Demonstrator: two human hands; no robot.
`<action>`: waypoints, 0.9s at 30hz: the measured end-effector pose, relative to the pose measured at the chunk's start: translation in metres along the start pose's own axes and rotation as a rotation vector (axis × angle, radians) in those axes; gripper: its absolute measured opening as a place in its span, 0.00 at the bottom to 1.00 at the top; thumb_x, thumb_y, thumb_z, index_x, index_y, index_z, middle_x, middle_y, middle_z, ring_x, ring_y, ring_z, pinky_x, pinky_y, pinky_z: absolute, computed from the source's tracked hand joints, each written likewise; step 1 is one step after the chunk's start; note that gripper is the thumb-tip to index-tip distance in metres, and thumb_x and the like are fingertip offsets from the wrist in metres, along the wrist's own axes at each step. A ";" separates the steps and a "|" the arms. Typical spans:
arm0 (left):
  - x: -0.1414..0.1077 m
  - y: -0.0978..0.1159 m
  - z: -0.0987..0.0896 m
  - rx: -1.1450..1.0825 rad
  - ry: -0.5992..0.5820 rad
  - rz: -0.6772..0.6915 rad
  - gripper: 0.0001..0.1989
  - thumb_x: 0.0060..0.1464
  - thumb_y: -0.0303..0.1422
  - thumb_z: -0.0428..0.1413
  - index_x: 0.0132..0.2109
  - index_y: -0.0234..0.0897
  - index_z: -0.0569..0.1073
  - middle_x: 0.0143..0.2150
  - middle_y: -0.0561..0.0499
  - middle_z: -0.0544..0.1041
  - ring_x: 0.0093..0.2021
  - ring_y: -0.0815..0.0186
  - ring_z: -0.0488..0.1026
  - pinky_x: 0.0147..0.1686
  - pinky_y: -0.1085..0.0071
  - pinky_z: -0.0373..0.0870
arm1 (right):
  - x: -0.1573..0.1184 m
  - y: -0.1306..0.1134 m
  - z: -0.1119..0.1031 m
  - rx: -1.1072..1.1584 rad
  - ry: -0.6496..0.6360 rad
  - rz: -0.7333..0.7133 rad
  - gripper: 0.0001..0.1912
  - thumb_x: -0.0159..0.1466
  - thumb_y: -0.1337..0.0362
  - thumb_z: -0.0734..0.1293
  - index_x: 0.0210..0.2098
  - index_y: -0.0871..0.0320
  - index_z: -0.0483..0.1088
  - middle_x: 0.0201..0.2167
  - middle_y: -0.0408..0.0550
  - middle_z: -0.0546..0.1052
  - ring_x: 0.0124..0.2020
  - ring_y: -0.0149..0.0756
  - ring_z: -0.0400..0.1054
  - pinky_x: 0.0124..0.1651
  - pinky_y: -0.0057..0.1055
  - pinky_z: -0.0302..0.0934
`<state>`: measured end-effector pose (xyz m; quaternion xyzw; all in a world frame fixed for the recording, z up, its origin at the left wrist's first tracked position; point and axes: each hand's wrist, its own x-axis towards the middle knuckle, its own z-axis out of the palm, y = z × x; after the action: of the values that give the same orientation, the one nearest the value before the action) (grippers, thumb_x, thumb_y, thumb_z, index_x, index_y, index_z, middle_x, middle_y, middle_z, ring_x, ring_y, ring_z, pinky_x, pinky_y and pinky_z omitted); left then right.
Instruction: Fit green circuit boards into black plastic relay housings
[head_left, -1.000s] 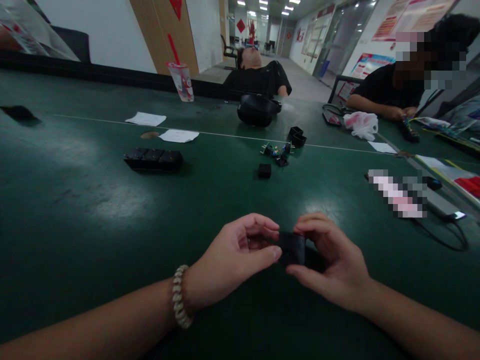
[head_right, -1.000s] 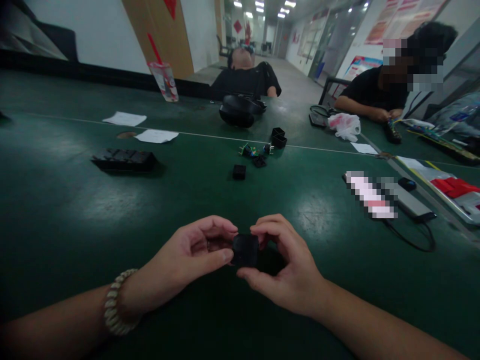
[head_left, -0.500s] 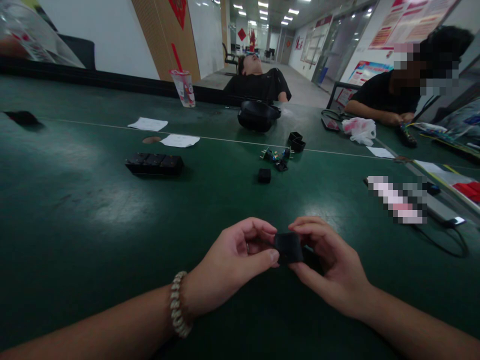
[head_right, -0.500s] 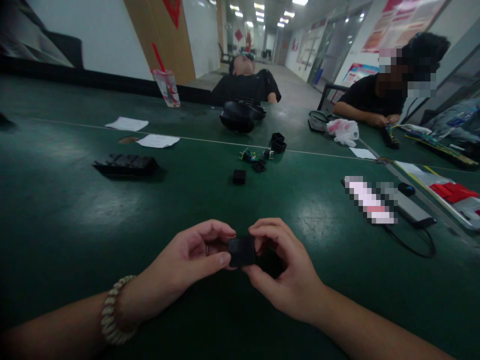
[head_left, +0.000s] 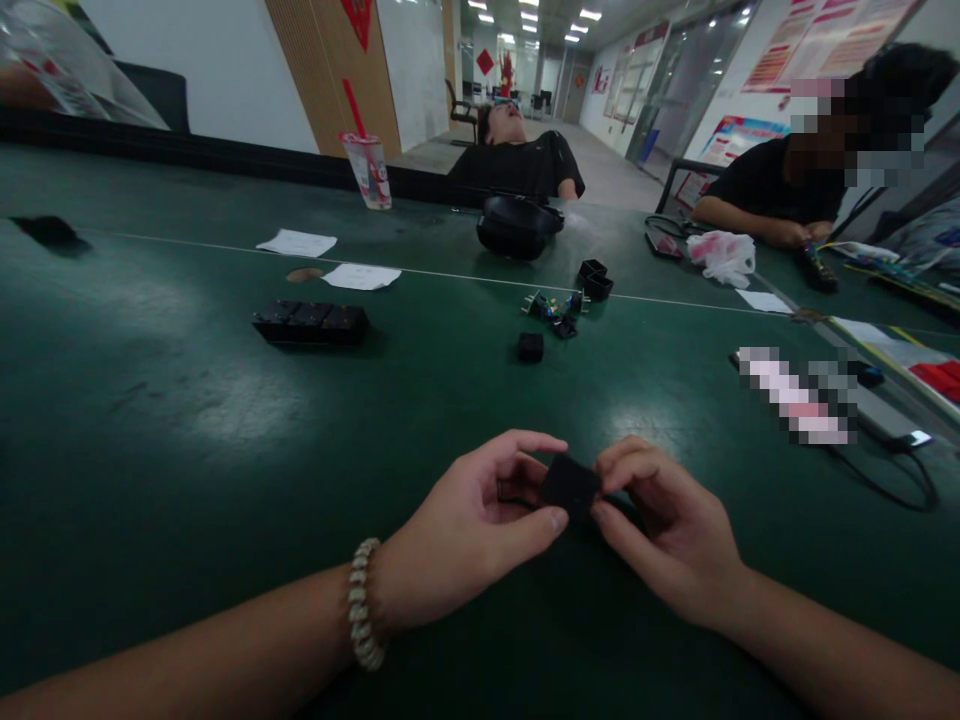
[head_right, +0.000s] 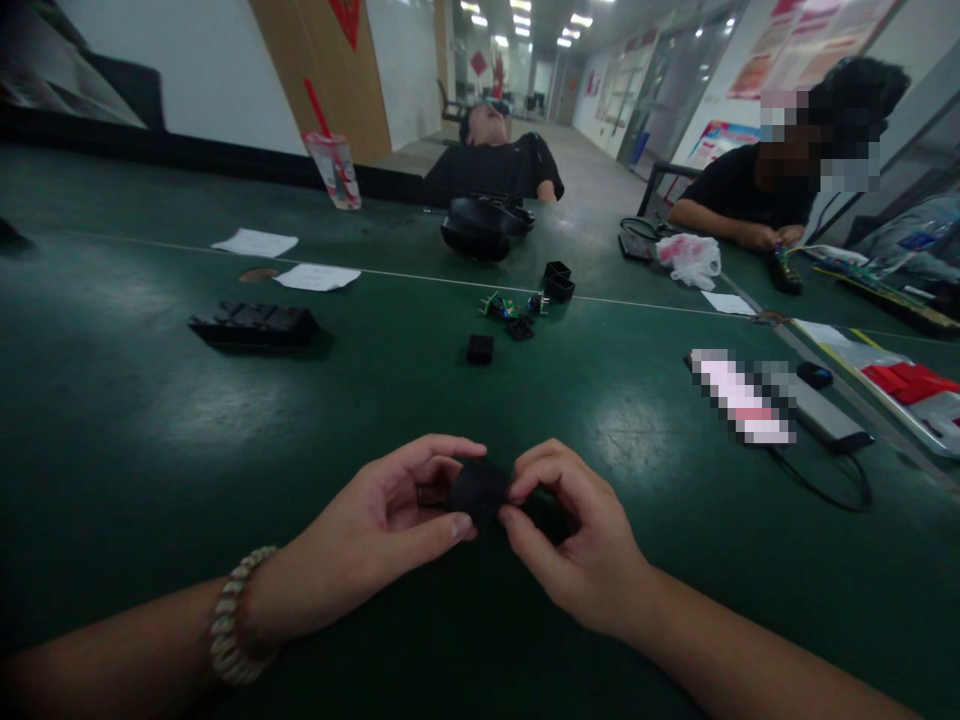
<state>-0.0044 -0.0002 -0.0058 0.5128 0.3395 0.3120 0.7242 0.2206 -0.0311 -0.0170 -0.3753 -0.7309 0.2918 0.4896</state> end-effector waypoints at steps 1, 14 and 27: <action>0.000 0.001 0.000 0.006 0.006 -0.005 0.24 0.56 0.29 0.68 0.57 0.41 0.73 0.48 0.49 0.81 0.47 0.61 0.79 0.50 0.60 0.76 | 0.000 -0.001 0.000 -0.002 -0.011 -0.004 0.11 0.68 0.75 0.68 0.44 0.52 0.70 0.38 0.46 0.74 0.38 0.36 0.74 0.38 0.32 0.70; -0.003 0.006 0.002 -0.055 -0.026 -0.064 0.23 0.51 0.28 0.73 0.43 0.40 0.66 0.38 0.58 0.79 0.36 0.72 0.76 0.36 0.74 0.71 | 0.000 -0.005 -0.004 -0.075 -0.115 -0.049 0.22 0.65 0.75 0.70 0.56 0.52 0.73 0.50 0.52 0.77 0.51 0.43 0.76 0.50 0.40 0.73; 0.000 0.007 0.000 -0.077 0.062 -0.023 0.10 0.59 0.32 0.67 0.45 0.34 0.76 0.45 0.47 0.83 0.41 0.64 0.82 0.44 0.64 0.80 | 0.001 0.000 -0.003 -0.087 -0.008 0.037 0.16 0.71 0.71 0.68 0.56 0.51 0.76 0.49 0.52 0.78 0.48 0.40 0.78 0.45 0.36 0.76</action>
<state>-0.0049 0.0017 0.0012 0.4706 0.3555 0.3322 0.7361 0.2231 -0.0296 -0.0159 -0.4085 -0.7378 0.2701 0.4645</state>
